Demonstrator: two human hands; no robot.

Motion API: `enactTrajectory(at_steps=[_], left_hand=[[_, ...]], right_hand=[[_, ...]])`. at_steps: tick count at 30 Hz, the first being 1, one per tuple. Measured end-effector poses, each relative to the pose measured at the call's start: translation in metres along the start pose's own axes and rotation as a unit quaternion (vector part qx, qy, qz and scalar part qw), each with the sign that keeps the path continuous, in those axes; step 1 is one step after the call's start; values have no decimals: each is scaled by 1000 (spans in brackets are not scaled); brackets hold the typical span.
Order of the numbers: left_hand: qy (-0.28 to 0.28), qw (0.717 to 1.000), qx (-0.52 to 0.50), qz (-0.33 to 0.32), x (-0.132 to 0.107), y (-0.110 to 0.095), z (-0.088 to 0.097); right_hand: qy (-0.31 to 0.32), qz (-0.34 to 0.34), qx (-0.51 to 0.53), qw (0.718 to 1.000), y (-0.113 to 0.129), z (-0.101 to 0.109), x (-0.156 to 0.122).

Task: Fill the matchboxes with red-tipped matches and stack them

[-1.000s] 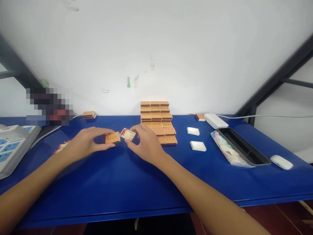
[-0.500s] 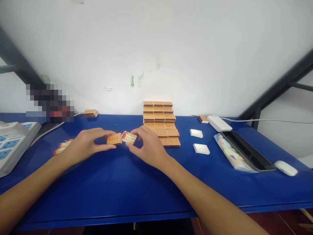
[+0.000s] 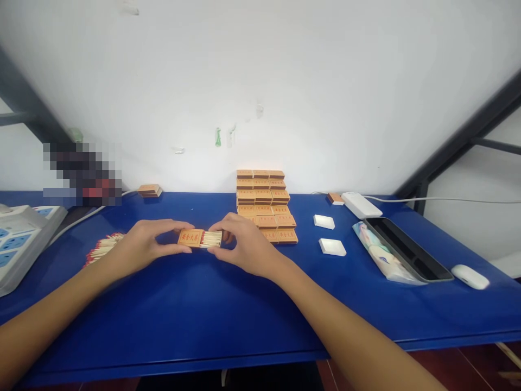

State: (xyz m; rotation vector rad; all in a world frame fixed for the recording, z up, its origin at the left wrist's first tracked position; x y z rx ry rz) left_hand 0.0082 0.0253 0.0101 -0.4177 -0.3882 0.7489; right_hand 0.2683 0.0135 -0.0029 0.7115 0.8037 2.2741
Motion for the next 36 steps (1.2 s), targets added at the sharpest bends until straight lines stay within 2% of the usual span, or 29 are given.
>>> enactTrajectory(at_steps=[5,8,15,20,25,29,32,36], left_hand=[[-10,1000,-18,23,0,-1,1],[-13,999,-35,39,2,0,0],[-10,997,-56,48,2,-2,-2],[-20,995,-87,53,1,-3,-3],[-69,989,-98,82,-2,1,-2],[-67,989,-106,82,-2,0,-3],[-68,987,-126,80,-2,-1,-5],[-78,980,-165,79,-3,-4,-7]], right_hand=[[-32,1,-9,999,-3,-3,1],[-54,28,-18,998,0,-4,1],[-34,83,-73,993,5,-4,0],[-49,82,-60,994,6,-3,0],[-42,57,-35,997,6,-2,0],[-33,65,-36,997,6,-3,1],[-55,68,-47,995,6,-3,0],[-74,25,-6,997,2,-8,0]])
Point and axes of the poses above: each hand's wrist, its own x-axis towards the middle knuckle, its own z-axis out of the back of the hand, y = z × x, the point moved 3 cm from there along x, towards the middle knuckle, and after that the axes turned 13 degrees about y, right-handed, at the moved point
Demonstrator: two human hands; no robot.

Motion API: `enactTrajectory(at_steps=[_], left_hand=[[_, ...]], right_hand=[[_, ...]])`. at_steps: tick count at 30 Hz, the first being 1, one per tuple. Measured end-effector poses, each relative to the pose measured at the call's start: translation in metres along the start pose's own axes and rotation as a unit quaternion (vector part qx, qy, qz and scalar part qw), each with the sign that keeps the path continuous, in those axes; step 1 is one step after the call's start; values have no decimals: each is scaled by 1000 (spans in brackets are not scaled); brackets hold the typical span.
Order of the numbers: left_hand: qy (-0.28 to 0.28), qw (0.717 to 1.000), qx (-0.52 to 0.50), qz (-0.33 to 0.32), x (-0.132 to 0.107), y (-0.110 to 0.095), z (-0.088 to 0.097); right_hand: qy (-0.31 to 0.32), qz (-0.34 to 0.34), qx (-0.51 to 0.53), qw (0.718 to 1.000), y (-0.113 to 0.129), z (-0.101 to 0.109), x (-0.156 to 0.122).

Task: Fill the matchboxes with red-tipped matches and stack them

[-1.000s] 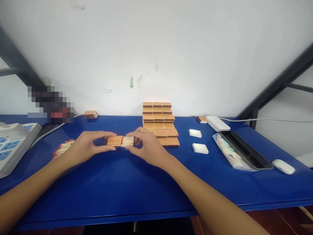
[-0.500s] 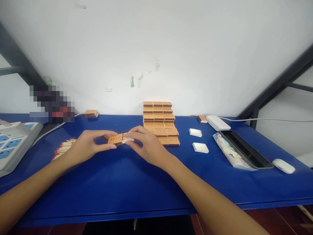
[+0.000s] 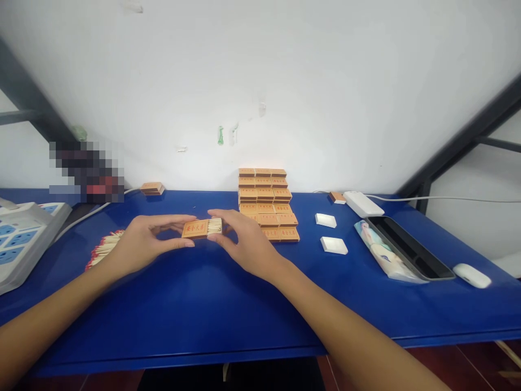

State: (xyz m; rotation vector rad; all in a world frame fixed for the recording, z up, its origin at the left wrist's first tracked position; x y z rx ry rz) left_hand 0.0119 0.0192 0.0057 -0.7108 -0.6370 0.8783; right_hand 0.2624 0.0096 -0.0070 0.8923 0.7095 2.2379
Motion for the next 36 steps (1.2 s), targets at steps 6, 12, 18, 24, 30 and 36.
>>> enactTrajectory(at_steps=[6,12,18,24,30,36], left_hand=[[-60,998,4,-15,-2,-4,-8],[-71,997,22,-34,-3,-9,-14],[-37,997,38,-58,-3,-9,-14],[-17,989,109,-100,-2,-5,-16],[-19,979,175,-103,-1,1,-10],[35,975,218,-28,10,3,-16]], right_hand=[[44,-63,157,985,8,-31,-8],[107,-70,188,974,21,-40,-9],[48,3,-12,999,8,-14,-2],[34,-14,-111,993,-4,31,4],[-6,-101,-208,973,-47,67,2],[-11,-69,-236,969,-51,53,3]])
Point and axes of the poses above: each hand's wrist, its own x-axis towards the middle knuckle, its own z-axis out of the back of the hand, y = z × x, the point moved 3 cm from there along x, towards the middle knuckle, and after that the axes turned 13 degrees about y, right-handed, at the moved point
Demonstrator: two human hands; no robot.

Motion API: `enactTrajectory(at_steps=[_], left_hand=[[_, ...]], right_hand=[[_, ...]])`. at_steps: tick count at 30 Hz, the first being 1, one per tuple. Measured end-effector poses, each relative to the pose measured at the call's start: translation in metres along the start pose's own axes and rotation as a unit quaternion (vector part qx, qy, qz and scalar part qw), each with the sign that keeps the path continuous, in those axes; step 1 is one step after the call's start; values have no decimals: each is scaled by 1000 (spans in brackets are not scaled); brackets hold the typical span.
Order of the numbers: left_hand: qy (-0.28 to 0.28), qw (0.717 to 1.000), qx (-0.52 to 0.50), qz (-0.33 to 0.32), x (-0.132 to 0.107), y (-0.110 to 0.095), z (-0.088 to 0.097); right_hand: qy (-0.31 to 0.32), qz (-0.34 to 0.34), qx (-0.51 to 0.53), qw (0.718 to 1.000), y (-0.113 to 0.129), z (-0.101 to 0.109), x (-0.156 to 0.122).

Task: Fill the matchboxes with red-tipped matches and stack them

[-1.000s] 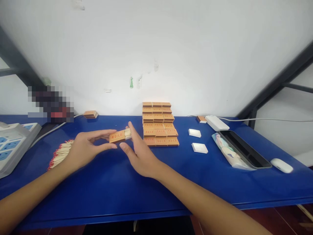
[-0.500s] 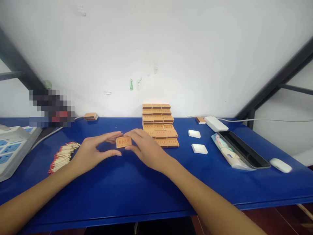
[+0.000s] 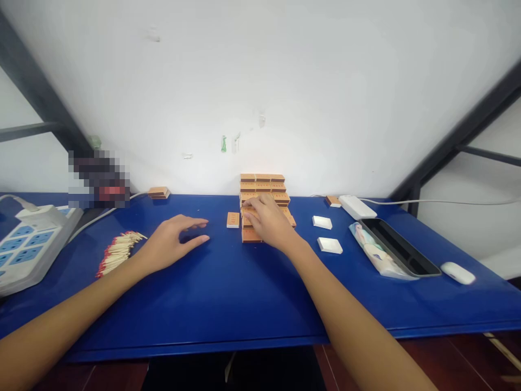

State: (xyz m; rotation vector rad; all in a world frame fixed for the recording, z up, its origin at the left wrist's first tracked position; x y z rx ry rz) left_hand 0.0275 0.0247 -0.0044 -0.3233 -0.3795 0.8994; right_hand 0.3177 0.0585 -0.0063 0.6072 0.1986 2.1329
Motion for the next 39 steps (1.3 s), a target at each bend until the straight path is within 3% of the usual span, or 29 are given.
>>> enactTrajectory(at_steps=[6,8,11,14,19,24,31,39], left_hand=[[36,986,129,103,52,-20,-10],[66,982,134,116,71,-28,-17],[68,982,129,117,90,-35,-26],[60,983,119,123,93,-33,-26],[53,989,66,123,81,-25,-11],[24,998,-2,66,86,-38,-3],[24,998,-41,31,114,-42,-14],[-13,999,-26,42,120,-33,-27]], right_hand=[[-67,-8,-39,997,2,7,3],[-94,-26,-47,994,-3,16,3],[-131,-54,-62,988,-11,33,1],[-162,-89,-87,979,-22,51,-3],[-198,-143,-109,963,-45,76,-15],[-240,-188,-102,947,-59,92,-24],[-199,-229,-125,945,-78,97,-30],[-127,-336,-154,921,-101,114,-46]])
Point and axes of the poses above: each hand's wrist, its own x-axis towards the middle knuckle, its own z-axis out of the back of the hand, y = z × x, the point moved 3 cm from there along x, towards the middle knuckle, and after that the axes turned 13 degrees about y, right-handed, at the moved point
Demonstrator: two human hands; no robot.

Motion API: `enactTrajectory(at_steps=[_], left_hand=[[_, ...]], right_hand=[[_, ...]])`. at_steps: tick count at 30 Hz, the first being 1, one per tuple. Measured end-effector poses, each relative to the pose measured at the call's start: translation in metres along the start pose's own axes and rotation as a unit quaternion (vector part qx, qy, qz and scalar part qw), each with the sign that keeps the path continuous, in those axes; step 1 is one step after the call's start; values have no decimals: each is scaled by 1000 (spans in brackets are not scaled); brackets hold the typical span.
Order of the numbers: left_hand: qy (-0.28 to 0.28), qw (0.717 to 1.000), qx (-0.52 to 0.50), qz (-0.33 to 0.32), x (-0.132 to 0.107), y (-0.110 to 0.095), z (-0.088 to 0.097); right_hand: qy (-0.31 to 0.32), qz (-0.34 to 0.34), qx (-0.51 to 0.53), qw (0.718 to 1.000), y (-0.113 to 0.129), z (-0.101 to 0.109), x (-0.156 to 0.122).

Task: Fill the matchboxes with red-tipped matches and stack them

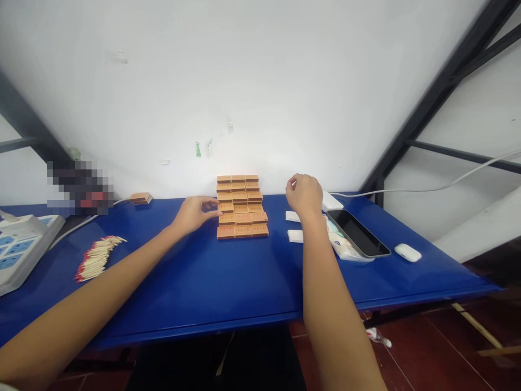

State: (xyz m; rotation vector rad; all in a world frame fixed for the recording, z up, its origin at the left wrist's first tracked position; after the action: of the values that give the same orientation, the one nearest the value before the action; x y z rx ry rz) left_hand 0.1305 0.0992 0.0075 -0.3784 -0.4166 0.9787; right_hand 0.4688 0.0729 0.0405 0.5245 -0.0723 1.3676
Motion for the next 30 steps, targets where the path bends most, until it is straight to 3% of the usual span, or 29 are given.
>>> enactTrajectory(at_steps=[2,4,6,8,13,16,19,21,23,25,27,30], left_hand=[[-6,1000,9,-1,-2,-3,3],[-15,999,27,-5,-9,-7,14],[-30,997,67,-11,-21,-8,33],[-25,996,89,-13,-38,-1,57],[9,989,114,92,-97,50,130],[39,979,140,144,-133,81,161],[7,973,77,217,-161,96,175],[13,982,0,189,-168,91,171],[41,990,-61,119,-166,79,159],[70,992,-83,70,-158,67,145],[73,994,-78,32,-146,60,137],[59,996,-61,15,-129,62,136]], right_hand=[[65,-41,-26,997,-10,-2,1],[170,-66,-51,982,-19,-8,0],[274,-69,-65,957,-25,-16,-1],[332,-70,-72,938,-28,-23,-2],[334,-73,-78,937,-31,-25,-1],[287,-51,-67,954,-21,-11,-4],[149,57,54,986,24,10,-21],[108,166,177,964,75,15,-41],[143,279,250,916,135,9,-64],[181,381,227,878,193,-4,-84],[204,442,173,856,239,-20,-93],[219,484,126,838,286,-42,-86]])
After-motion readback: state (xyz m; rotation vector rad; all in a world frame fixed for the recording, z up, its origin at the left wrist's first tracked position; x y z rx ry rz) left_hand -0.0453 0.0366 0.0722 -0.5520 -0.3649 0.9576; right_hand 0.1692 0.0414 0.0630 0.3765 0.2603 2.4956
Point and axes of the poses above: each hand's wrist, its own x-axis towards the middle knuckle, its own z-axis out of the back of the hand, y = z × x, the point moved 3 cm from there along x, towards the middle knuckle, and after that the axes turned 13 degrees about y, right-handed, at the moved point
